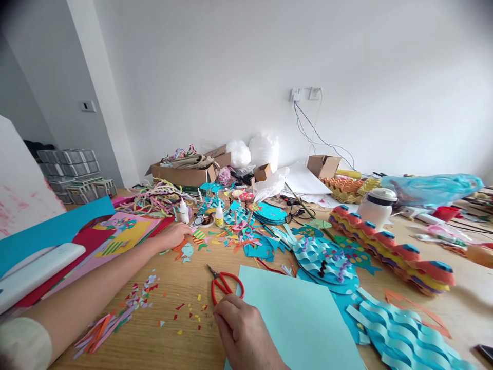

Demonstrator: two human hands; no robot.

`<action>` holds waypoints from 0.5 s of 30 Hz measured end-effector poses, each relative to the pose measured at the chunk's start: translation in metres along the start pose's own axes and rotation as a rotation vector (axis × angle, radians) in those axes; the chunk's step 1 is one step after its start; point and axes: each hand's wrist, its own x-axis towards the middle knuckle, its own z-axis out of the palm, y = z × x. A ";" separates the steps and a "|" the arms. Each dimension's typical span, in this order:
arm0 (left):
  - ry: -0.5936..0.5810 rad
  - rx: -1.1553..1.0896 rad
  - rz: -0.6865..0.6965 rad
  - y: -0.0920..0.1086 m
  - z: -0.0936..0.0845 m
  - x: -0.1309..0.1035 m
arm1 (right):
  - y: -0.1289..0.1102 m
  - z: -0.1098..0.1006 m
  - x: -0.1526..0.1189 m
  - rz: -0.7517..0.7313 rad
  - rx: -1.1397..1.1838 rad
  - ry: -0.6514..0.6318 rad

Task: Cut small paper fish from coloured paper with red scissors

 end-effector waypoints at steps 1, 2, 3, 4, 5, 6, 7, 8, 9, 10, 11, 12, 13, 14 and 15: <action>0.008 0.013 -0.008 -0.001 -0.003 -0.001 | 0.000 0.000 0.000 0.001 0.002 0.000; 0.018 0.028 -0.021 -0.003 -0.008 -0.003 | 0.000 -0.001 0.000 0.000 0.001 -0.002; 0.030 0.042 -0.038 -0.005 -0.012 -0.005 | 0.001 -0.001 0.000 -0.003 -0.001 -0.001; 0.042 0.056 -0.059 -0.009 -0.017 -0.008 | 0.001 0.000 0.000 -0.009 -0.004 -0.001; 0.054 0.070 -0.085 -0.012 -0.022 -0.012 | 0.001 0.000 0.000 -0.014 -0.006 -0.003; 0.065 0.083 -0.116 -0.017 -0.028 -0.016 | 0.000 0.000 0.000 -0.019 -0.007 -0.002; 0.073 0.096 -0.152 -0.022 -0.033 -0.021 | 0.000 0.001 0.000 -0.025 -0.007 -0.003; 0.082 0.110 -0.194 -0.027 -0.039 -0.026 | 0.000 0.001 0.000 -0.031 -0.007 -0.004; 0.088 0.124 -0.239 -0.033 -0.045 -0.032 | 0.000 0.002 -0.001 -0.037 -0.007 -0.005; 0.094 0.138 -0.289 -0.040 -0.050 -0.039 | 0.000 0.002 -0.001 -0.043 -0.006 -0.006; 0.101 0.153 -0.340 -0.047 -0.056 -0.046 | 0.001 0.003 -0.002 -0.048 -0.005 -0.006; 0.108 0.167 -0.394 -0.055 -0.062 -0.053 | 0.001 0.003 -0.002 -0.053 -0.002 -0.005; 0.114 0.182 -0.447 -0.062 -0.068 -0.060 | 0.001 0.003 -0.003 -0.059 0.003 -0.003; 0.120 0.197 -0.499 -0.070 -0.073 -0.067 | 0.002 0.003 -0.003 -0.065 0.008 0.002; 0.122 0.209 -0.548 -0.078 -0.079 -0.074 | 0.002 0.004 -0.003 -0.068 0.013 0.005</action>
